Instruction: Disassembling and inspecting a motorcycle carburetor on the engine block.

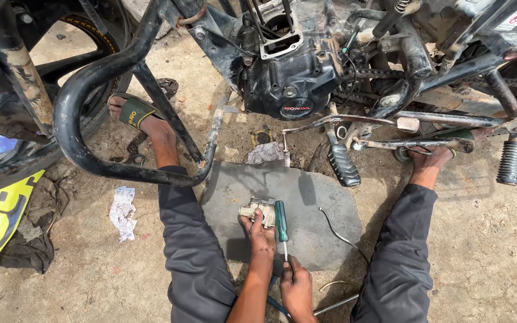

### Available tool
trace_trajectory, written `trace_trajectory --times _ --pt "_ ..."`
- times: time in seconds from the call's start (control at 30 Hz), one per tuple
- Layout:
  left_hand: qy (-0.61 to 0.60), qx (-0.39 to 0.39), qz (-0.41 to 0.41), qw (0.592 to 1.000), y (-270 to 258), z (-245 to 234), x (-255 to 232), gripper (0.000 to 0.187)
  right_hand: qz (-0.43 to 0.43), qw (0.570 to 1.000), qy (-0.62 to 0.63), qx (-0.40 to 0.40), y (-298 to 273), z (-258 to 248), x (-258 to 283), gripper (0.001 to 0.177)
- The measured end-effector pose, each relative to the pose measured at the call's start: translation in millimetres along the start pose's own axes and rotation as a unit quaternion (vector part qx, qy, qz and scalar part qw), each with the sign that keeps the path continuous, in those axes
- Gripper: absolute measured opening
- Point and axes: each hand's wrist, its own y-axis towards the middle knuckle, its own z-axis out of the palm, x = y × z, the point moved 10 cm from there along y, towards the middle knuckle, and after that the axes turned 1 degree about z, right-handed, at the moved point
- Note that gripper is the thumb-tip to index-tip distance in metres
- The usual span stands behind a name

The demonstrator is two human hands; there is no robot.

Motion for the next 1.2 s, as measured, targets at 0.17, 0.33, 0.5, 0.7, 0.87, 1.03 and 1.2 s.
trace_trajectory --times 0.17,0.33,0.5,0.7,0.87,1.03,1.2 --pt "0.017 -0.023 -0.004 1.000 -7 -5 0 0.063 0.021 0.987 0.156 -0.021 -3 -79 105 0.031" --pt "0.045 -0.009 0.013 0.999 8 -15 7 0.060 0.004 0.994 0.105 0.005 4 -21 35 0.031" --pt "0.012 -0.044 -0.011 0.999 -3 -14 3 0.059 0.016 0.977 0.213 -0.005 4 -72 118 0.030" --pt "0.032 -0.008 0.013 0.999 0 2 -8 0.063 -0.020 0.998 0.056 -0.004 9 15 -11 0.022" --pt "0.028 -0.028 0.002 0.999 6 -11 -4 0.065 0.024 0.983 0.183 -0.014 5 -66 96 0.027" --pt "0.007 -0.009 -0.016 1.000 5 0 -2 0.064 0.008 0.986 0.166 -0.004 2 -40 69 0.027" --pt "-0.013 -0.019 -0.016 1.000 3 3 -13 0.061 0.062 0.986 0.154 0.023 11 -46 67 0.024"
